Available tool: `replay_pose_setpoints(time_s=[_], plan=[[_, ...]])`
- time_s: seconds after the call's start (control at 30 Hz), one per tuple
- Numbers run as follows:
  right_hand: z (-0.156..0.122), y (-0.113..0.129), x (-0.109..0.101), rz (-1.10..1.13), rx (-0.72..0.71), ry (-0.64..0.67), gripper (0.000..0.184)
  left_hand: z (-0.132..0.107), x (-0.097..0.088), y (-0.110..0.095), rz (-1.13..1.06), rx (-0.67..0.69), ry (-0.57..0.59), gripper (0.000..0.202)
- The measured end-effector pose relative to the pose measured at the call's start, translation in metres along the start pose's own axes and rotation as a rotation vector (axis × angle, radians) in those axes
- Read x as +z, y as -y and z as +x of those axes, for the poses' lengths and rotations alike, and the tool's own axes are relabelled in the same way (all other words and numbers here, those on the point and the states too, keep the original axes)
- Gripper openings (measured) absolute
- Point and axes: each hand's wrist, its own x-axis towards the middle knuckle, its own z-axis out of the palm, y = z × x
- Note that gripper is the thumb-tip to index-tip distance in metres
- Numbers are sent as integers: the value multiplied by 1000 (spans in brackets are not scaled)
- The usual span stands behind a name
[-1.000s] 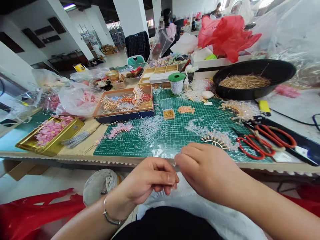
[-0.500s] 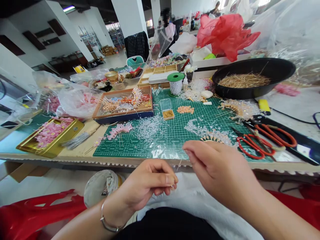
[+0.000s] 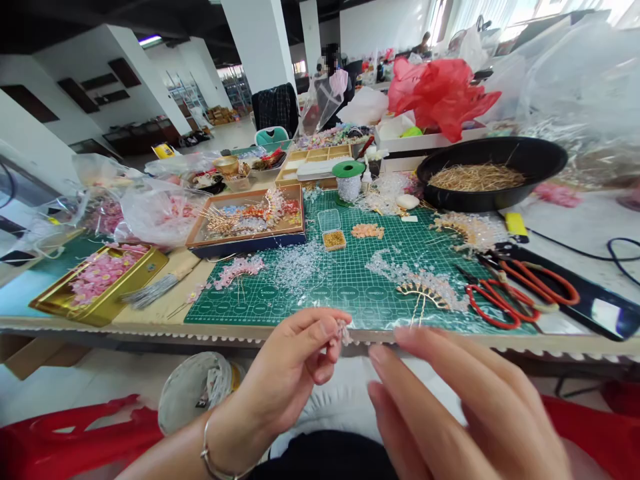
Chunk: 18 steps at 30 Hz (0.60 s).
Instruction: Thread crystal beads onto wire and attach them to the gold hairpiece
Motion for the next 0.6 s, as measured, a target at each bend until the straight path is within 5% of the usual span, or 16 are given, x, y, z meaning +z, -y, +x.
replay_pose_setpoints(time_s=[0.1,0.17,0.37,0.47,0.6], plan=[[20,4,10,-69,-169,13,37,-4,2,0,141,43,71,21],[28,3,15,-15,-149,62,31,-7,1,0,221,84,100,20],[29,7,22,526,436,475,17,-13,1,3,413,164,80,19],[24,3,23,703,577,594,23,-15,-4,1,822,417,100,13],[11,-12,19,689,549,779,21,-17,-16,-17,1362,769,364,17]])
